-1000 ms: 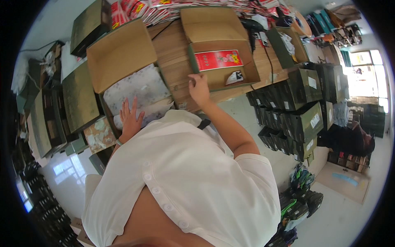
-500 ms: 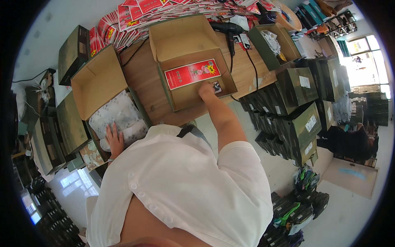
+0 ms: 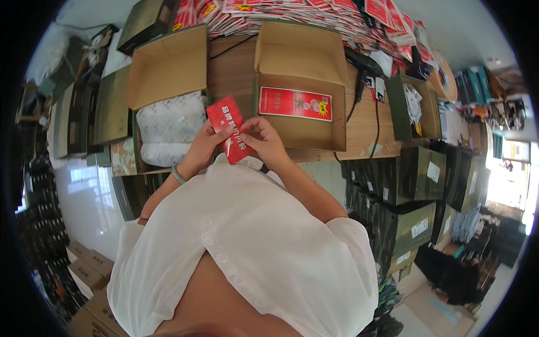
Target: The person packs items into green shoe boxes, places tissue paper and a red card inside, closes the boxes, and uses a handheld heat gun to apply heat to the labels. They then stack the finished boxes on the table.
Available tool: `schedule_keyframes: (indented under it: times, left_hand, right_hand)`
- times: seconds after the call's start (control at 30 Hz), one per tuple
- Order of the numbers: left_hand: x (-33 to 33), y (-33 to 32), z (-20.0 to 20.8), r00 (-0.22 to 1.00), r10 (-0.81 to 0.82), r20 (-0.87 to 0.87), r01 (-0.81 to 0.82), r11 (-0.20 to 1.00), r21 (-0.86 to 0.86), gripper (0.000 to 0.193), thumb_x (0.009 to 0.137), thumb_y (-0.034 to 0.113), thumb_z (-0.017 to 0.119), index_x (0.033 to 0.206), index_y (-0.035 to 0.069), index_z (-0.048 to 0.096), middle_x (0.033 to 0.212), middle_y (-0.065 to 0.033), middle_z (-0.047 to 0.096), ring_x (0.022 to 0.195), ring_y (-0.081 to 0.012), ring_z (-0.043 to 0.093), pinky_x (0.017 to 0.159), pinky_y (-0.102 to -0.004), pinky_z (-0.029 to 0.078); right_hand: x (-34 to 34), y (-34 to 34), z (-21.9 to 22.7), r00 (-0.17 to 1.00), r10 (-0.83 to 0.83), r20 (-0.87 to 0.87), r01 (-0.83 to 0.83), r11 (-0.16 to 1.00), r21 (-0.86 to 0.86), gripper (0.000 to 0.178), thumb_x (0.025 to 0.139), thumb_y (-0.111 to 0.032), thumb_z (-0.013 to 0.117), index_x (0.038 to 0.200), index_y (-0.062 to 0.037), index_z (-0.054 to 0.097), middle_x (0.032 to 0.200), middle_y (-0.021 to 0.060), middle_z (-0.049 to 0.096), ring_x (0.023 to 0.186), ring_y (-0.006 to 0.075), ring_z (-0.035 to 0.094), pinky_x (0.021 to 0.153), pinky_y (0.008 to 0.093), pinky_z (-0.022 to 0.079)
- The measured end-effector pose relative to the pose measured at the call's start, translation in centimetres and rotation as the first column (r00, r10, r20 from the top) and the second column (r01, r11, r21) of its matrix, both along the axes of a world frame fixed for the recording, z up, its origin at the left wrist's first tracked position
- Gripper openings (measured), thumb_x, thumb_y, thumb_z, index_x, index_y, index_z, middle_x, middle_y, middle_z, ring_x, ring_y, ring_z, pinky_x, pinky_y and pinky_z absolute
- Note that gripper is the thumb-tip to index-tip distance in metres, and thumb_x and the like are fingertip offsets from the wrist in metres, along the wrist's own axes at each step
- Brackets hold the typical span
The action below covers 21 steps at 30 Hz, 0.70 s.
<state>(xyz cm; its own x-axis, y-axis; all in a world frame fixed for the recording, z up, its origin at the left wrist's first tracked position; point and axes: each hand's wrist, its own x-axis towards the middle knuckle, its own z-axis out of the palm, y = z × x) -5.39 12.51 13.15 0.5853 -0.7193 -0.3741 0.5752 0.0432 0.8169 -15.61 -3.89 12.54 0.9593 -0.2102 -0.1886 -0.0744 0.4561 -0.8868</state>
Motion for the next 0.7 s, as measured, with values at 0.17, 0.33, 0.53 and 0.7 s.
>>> schedule_keyframes:
  times: [0.17, 0.33, 0.53, 0.7]
  left_hand:
    - [-1.0, 1.5, 0.3, 0.884, 0.041, 0.465, -0.186, 0.944, 0.272, 0.028, 0.091, 0.021, 0.069, 0.112, 0.003, 0.064, 0.099, -0.0058, 0.071, 0.091, -0.0165, 0.067, 0.079, -0.0311, 0.052]
    - [-1.1, 2.6, -1.8, 0.585, -0.172, 0.793, -0.347, 0.830, 0.436, 0.028, 0.089, 0.010, 0.068, 0.115, 0.001, 0.062, 0.097, -0.0060, 0.070, 0.092, -0.0205, 0.067, 0.080, -0.0354, 0.053]
    - [0.2, 4.5, -4.2, 0.915, 0.200, 0.351, -0.270, 0.949, 0.162, 0.033, 0.093, 0.004, 0.062, 0.125, 0.001, 0.055, 0.113, -0.0082, 0.066, 0.101, -0.0142, 0.063, 0.084, -0.0299, 0.051]
    - [1.1, 7.1, -4.8, 0.807, 0.157, 0.570, -0.314, 0.931, 0.188, 0.027, 0.095, 0.009, 0.062, 0.120, 0.000, 0.059, 0.113, -0.0072, 0.065, 0.098, -0.0125, 0.061, 0.083, -0.0275, 0.050]
  right_hand:
    - [1.2, 2.2, -0.2, 0.990, 0.012, -0.139, -0.072, 0.900, -0.431, 0.023, 0.090, -0.010, 0.067, 0.109, -0.0015, 0.058, 0.095, 0.0092, 0.064, 0.084, 0.0166, 0.063, 0.076, 0.0306, 0.051]
    - [3.1, 3.6, -3.2, 0.980, -0.121, 0.158, 0.199, 0.575, -0.793, 0.017, 0.081, -0.011, 0.068, 0.093, -0.0004, 0.064, 0.094, 0.0200, 0.064, 0.089, 0.0414, 0.060, 0.077, 0.0432, 0.050]
    - [4.9, 4.6, -2.3, 0.972, -0.100, 0.211, 0.226, 0.632, -0.741, 0.018, 0.086, -0.012, 0.068, 0.101, -0.0039, 0.063, 0.094, 0.0170, 0.063, 0.086, 0.0333, 0.064, 0.072, 0.0394, 0.051]
    - [5.5, 6.2, -2.5, 0.992, -0.098, 0.077, 0.123, 0.669, -0.733, 0.028, 0.089, -0.023, 0.063, 0.112, -0.0071, 0.061, 0.100, 0.0165, 0.064, 0.092, 0.0322, 0.065, 0.079, 0.0402, 0.052]
